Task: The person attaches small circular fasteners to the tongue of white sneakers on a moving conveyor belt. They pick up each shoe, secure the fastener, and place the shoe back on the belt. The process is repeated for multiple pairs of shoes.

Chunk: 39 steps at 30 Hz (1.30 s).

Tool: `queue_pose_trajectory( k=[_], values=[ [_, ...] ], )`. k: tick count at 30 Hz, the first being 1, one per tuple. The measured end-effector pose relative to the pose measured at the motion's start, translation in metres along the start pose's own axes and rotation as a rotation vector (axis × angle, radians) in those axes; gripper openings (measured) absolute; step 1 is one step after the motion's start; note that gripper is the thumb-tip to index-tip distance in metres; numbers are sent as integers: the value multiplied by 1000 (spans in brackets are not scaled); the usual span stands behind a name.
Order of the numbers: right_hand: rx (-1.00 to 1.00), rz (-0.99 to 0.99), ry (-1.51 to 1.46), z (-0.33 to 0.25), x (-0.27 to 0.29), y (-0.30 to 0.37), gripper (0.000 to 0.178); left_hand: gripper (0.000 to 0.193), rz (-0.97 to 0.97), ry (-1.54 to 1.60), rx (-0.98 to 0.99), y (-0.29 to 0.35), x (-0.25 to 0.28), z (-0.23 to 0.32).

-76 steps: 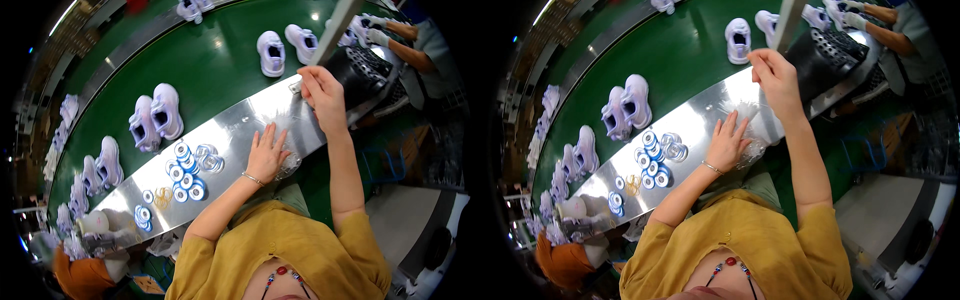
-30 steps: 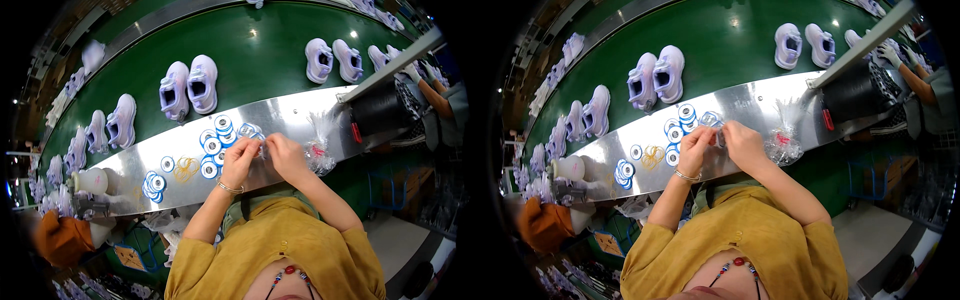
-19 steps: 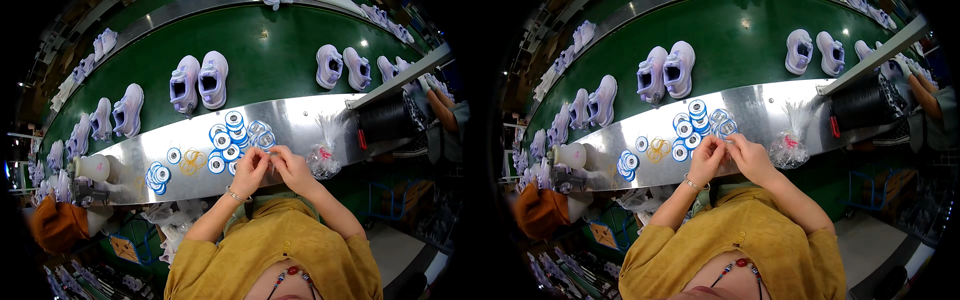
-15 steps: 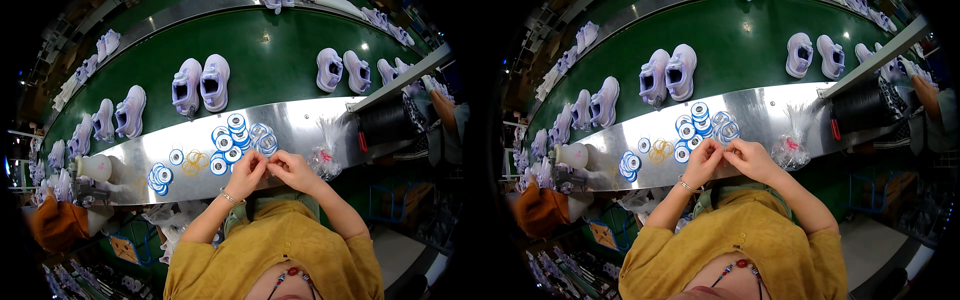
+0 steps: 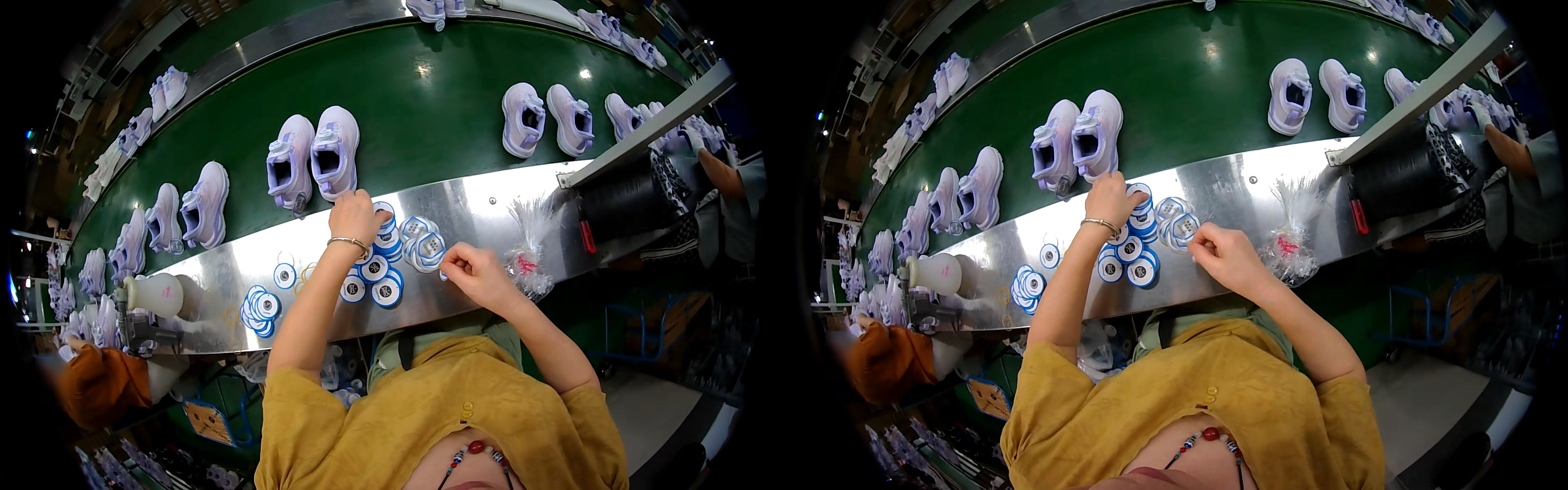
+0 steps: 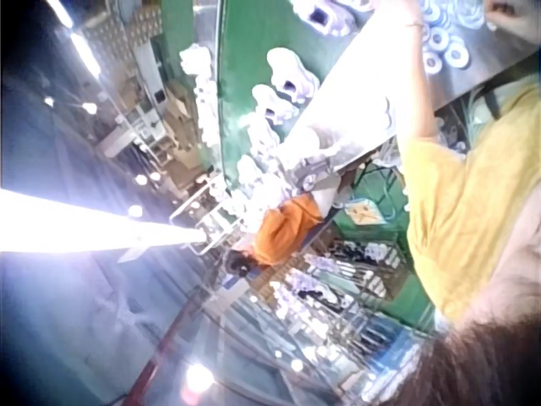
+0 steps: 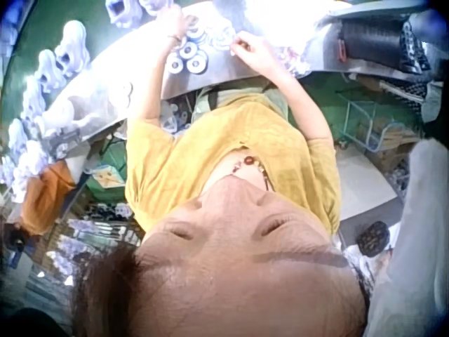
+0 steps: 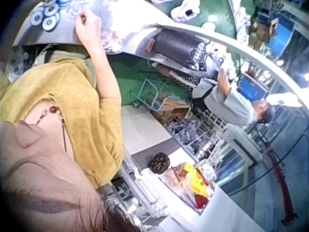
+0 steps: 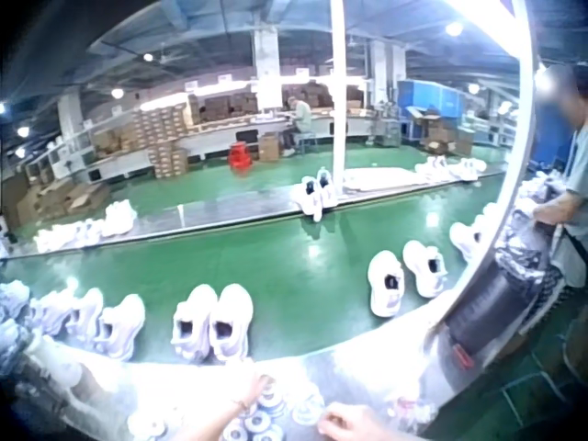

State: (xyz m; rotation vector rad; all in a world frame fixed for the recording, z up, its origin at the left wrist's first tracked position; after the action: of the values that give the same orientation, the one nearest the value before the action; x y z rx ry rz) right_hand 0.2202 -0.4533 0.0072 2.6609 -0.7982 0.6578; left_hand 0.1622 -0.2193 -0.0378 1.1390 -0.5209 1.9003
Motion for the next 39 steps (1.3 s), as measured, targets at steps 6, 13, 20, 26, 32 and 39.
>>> queue_pose_trajectory(
  k=[6,13,20,26,32,39],
  values=[
    [-47,6,6,12,5,-3,14,41,-144,339,72,-6,-5,11],
    [-49,35,-15,17,7,-4,14,27,-61,440,19,-5,-6,-2],
    [-8,66,27,14,3,-7,14,19,-56,508,54,15,14,-1],
    [62,213,59,-24,-4,-19,13,14,29,1090,144,51,19,13],
    [111,211,41,-40,-14,-33,12,13,42,1302,117,75,16,32],
    [98,212,95,-41,-7,-29,12,9,105,1128,-85,78,15,49]
  ],
)
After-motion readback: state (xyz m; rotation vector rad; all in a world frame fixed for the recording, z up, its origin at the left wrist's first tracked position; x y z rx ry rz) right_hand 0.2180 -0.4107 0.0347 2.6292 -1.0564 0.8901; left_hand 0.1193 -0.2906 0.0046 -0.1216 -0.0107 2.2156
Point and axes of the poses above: each hand's wrist, its own y-axis away from the middle knuckle, its own x-axis out of the back of the hand, z = x × y, the point moved 2 cm from there along -y, towards the middle knuckle, and after that the axes turned 10 degrees about y, right-handed, at the moved point
